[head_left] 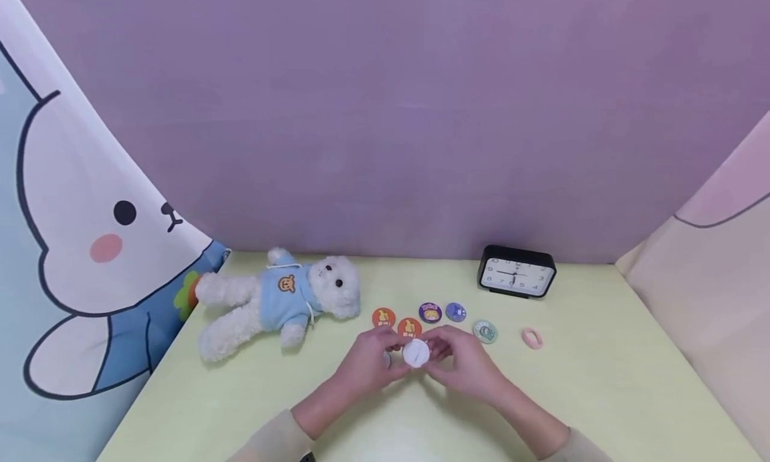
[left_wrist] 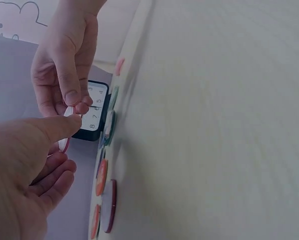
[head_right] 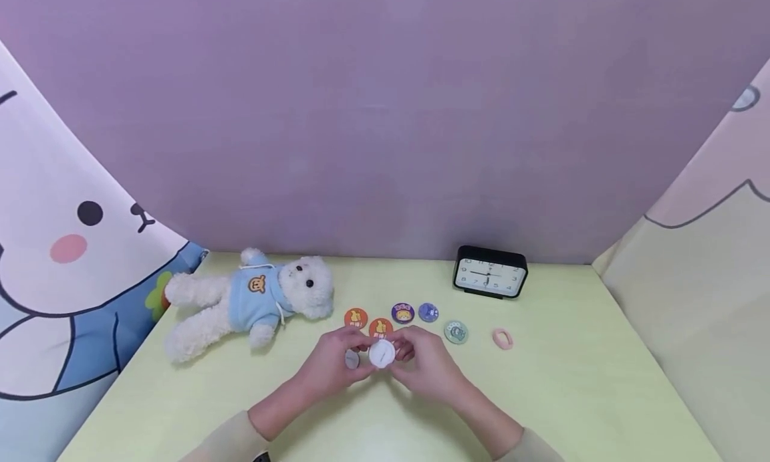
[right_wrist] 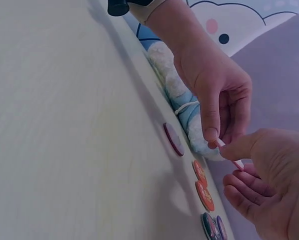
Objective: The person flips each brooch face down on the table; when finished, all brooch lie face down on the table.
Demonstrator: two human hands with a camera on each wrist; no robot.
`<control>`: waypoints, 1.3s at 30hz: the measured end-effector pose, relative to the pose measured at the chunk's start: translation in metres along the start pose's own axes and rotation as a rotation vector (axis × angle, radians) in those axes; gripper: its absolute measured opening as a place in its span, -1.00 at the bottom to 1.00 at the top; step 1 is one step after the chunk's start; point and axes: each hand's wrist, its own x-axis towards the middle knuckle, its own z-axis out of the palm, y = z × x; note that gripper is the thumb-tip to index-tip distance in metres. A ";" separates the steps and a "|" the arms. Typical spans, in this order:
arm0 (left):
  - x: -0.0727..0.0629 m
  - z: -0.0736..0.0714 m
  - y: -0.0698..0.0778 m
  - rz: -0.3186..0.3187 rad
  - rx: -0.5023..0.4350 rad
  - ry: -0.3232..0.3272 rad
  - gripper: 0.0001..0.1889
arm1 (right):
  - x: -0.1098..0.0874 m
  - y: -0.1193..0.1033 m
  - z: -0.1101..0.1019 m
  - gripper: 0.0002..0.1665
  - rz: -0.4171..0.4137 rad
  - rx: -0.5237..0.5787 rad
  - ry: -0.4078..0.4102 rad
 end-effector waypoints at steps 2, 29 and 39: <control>-0.002 0.003 -0.004 -0.005 0.012 -0.013 -0.60 | 0.001 0.001 0.003 -0.55 -0.007 -0.033 -0.009; -0.001 0.018 -0.011 0.005 0.157 -0.142 -0.65 | 0.000 0.008 0.016 -0.65 0.034 -0.242 -0.066; -0.001 0.024 -0.014 0.032 0.154 -0.156 -0.69 | -0.003 0.010 0.017 -0.67 0.031 -0.237 -0.065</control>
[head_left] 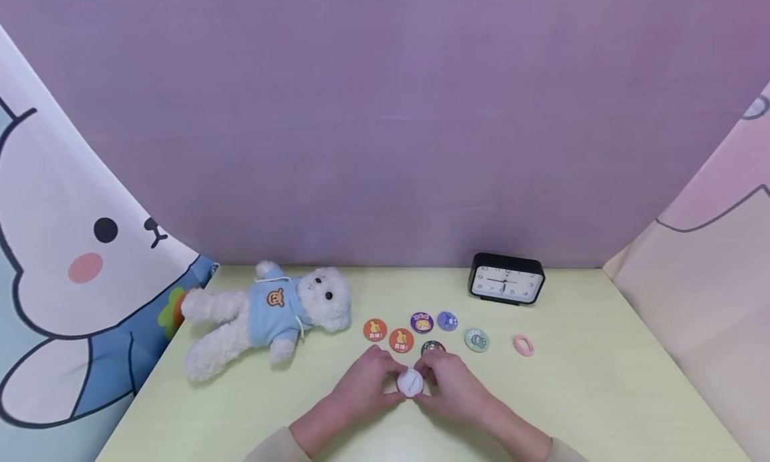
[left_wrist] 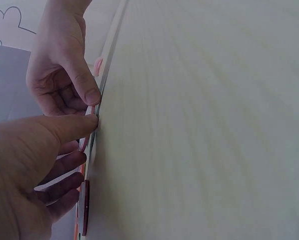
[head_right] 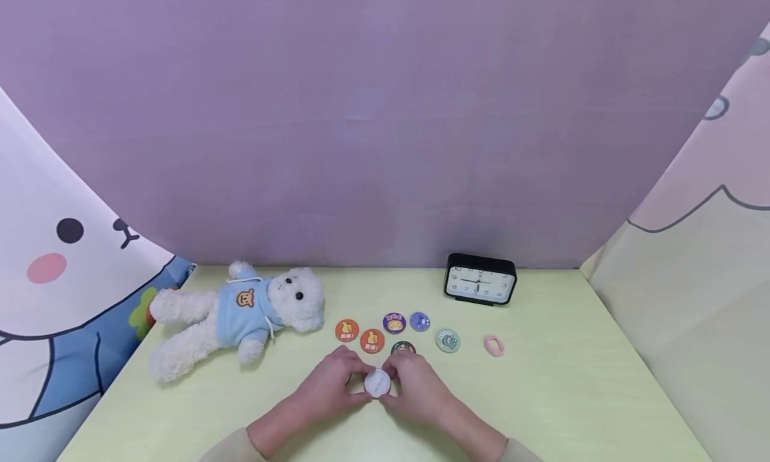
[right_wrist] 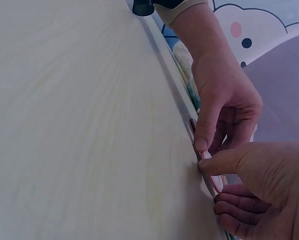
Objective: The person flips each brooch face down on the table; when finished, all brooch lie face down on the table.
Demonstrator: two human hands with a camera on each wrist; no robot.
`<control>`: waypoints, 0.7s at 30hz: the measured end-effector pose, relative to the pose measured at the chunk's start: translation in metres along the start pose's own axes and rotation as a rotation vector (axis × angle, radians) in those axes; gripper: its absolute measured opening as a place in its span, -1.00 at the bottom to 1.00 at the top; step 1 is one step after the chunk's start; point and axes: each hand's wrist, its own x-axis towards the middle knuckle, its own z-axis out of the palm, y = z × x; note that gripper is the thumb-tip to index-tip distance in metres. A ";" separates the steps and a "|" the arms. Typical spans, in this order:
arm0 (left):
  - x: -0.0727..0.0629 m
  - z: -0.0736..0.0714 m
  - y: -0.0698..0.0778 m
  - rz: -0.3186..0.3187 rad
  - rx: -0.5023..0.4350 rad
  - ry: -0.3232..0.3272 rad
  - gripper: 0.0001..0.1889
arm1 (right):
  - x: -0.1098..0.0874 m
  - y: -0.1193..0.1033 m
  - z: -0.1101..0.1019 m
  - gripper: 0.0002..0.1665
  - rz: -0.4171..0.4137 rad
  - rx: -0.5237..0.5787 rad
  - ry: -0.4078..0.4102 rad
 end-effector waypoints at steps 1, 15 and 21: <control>0.000 0.000 0.000 0.003 0.001 0.001 -0.70 | 0.000 0.000 0.000 -0.68 -0.003 0.000 0.002; -0.005 -0.009 -0.007 -0.099 -0.080 0.007 -0.63 | 0.008 -0.001 -0.011 -0.63 0.028 -0.027 -0.070; -0.001 -0.027 -0.023 -0.254 -0.072 0.178 -0.71 | 0.040 -0.004 -0.024 -0.73 0.012 -0.059 -0.010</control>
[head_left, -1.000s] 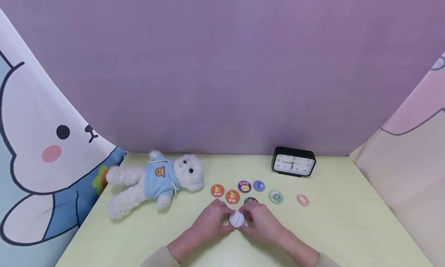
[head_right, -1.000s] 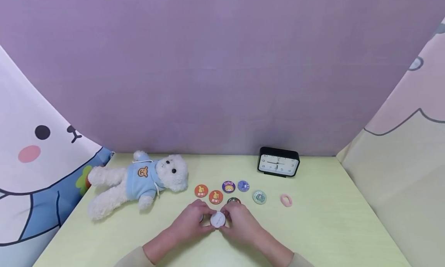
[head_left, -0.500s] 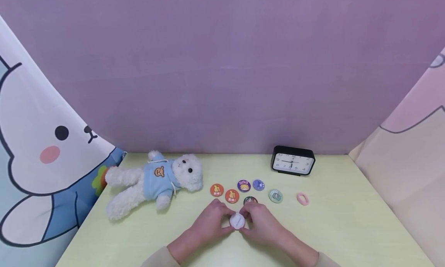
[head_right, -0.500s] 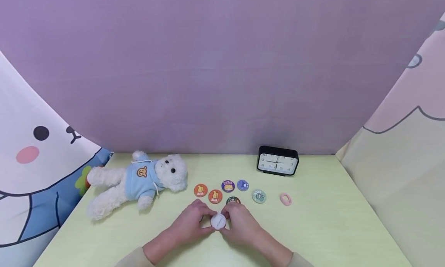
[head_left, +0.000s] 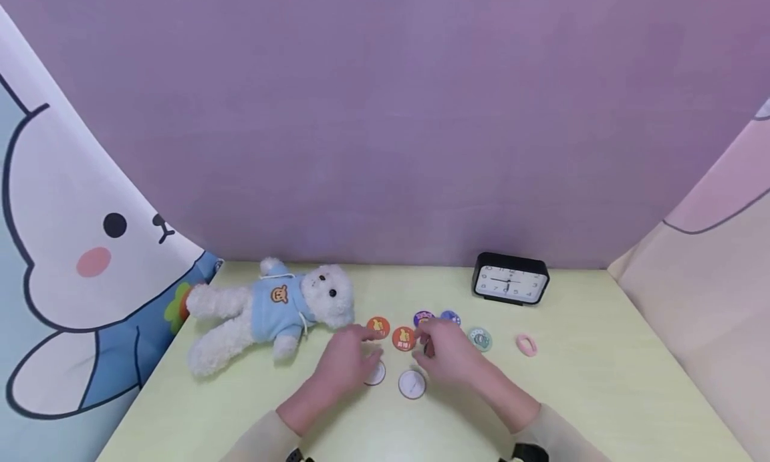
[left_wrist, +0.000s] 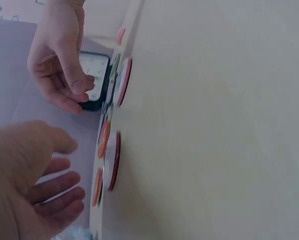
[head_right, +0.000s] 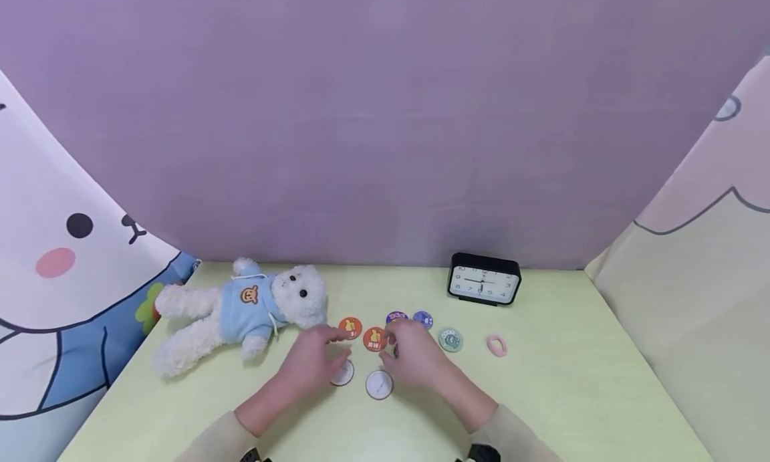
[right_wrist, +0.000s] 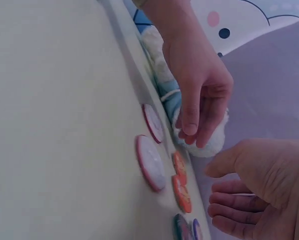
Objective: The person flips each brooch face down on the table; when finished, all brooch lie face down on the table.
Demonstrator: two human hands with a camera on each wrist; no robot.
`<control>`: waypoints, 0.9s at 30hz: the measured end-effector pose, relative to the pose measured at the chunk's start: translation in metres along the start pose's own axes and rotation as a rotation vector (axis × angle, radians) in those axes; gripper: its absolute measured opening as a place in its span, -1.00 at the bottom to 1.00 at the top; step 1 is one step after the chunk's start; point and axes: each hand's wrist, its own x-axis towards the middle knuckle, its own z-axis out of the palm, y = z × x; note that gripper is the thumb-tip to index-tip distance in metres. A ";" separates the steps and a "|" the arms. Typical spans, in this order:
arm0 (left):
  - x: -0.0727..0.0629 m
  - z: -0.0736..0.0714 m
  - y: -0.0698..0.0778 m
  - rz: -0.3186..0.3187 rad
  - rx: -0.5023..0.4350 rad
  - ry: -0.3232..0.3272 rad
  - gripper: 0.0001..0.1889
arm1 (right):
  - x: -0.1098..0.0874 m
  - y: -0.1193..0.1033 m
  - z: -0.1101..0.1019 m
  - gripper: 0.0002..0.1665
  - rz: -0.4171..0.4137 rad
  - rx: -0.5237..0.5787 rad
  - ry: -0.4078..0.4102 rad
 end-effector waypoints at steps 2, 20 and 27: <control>0.003 -0.002 -0.005 -0.024 0.023 0.056 -0.71 | 0.012 -0.001 0.001 -0.77 -0.014 -0.015 0.017; 0.026 0.013 -0.008 -0.122 0.165 0.012 -0.77 | 0.060 -0.005 0.045 -0.63 -0.037 -0.105 -0.006; 0.026 0.013 -0.017 0.008 0.141 0.076 -0.87 | 0.061 -0.002 0.043 -0.70 -0.043 -0.047 0.038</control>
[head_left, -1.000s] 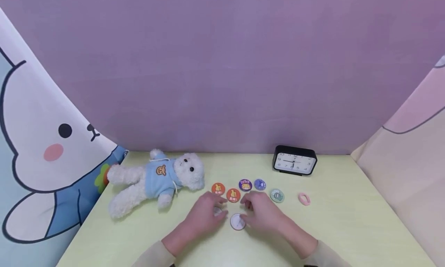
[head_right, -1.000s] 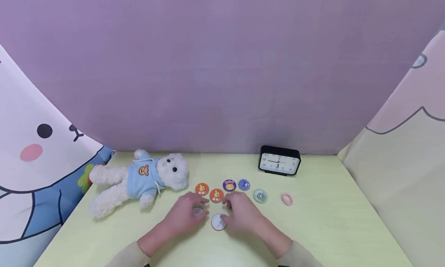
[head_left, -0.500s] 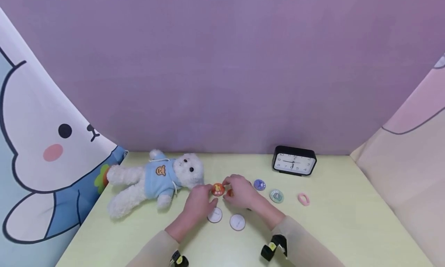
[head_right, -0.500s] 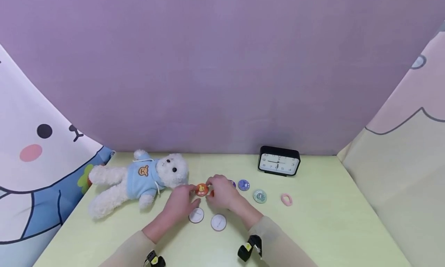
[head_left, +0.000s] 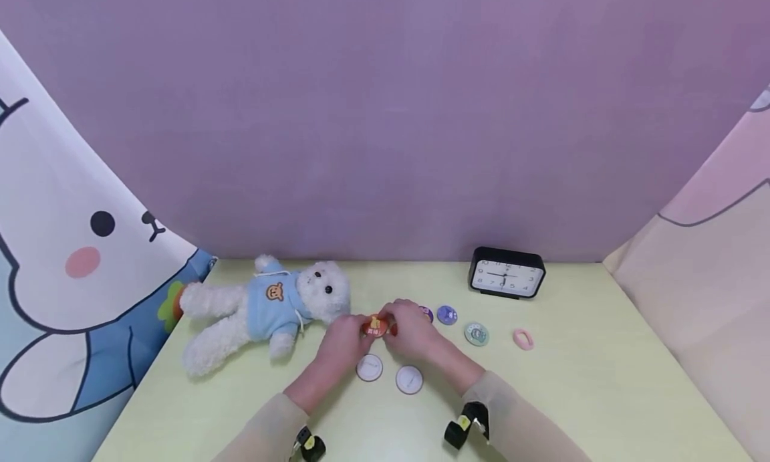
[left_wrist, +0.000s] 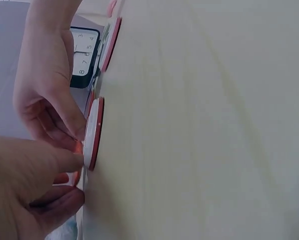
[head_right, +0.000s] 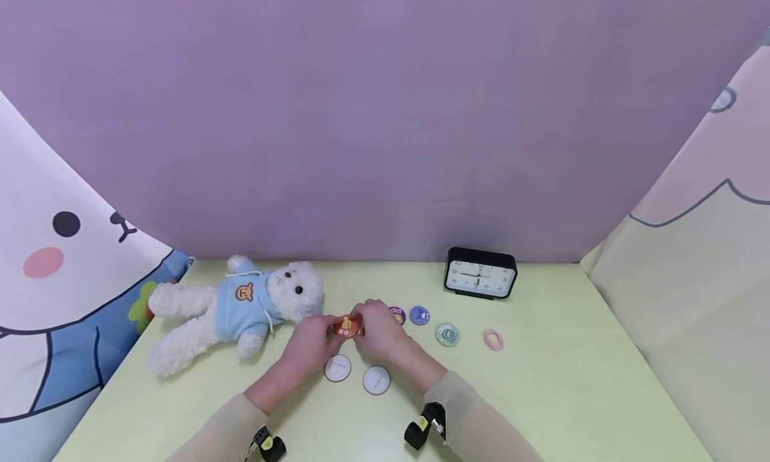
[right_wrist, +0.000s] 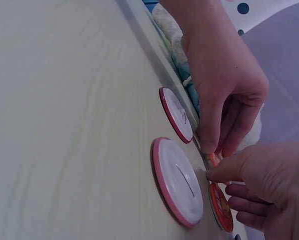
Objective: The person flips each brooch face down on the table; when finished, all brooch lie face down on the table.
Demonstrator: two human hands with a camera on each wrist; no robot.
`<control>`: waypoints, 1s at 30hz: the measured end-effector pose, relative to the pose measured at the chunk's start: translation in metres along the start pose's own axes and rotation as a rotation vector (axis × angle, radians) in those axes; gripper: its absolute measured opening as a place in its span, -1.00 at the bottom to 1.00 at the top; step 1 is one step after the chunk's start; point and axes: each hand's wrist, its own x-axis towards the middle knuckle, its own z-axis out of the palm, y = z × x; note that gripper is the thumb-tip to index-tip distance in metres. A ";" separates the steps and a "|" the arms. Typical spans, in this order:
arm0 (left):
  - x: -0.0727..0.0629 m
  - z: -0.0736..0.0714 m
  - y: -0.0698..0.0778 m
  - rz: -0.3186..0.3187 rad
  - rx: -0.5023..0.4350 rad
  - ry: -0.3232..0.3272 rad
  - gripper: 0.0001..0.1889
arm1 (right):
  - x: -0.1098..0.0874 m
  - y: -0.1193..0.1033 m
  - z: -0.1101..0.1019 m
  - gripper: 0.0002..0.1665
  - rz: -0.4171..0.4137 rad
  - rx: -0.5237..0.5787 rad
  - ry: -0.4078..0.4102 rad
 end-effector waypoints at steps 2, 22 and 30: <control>0.001 -0.002 -0.001 0.017 -0.030 0.014 -0.87 | 0.001 0.000 -0.004 -0.71 -0.011 0.013 0.024; 0.004 -0.027 0.006 -0.017 -0.403 0.249 -0.83 | 0.002 -0.009 -0.041 -0.84 -0.074 0.106 0.208; 0.003 -0.030 0.008 -0.057 -0.510 0.229 -0.74 | 0.002 -0.012 -0.044 -0.82 -0.043 0.171 0.197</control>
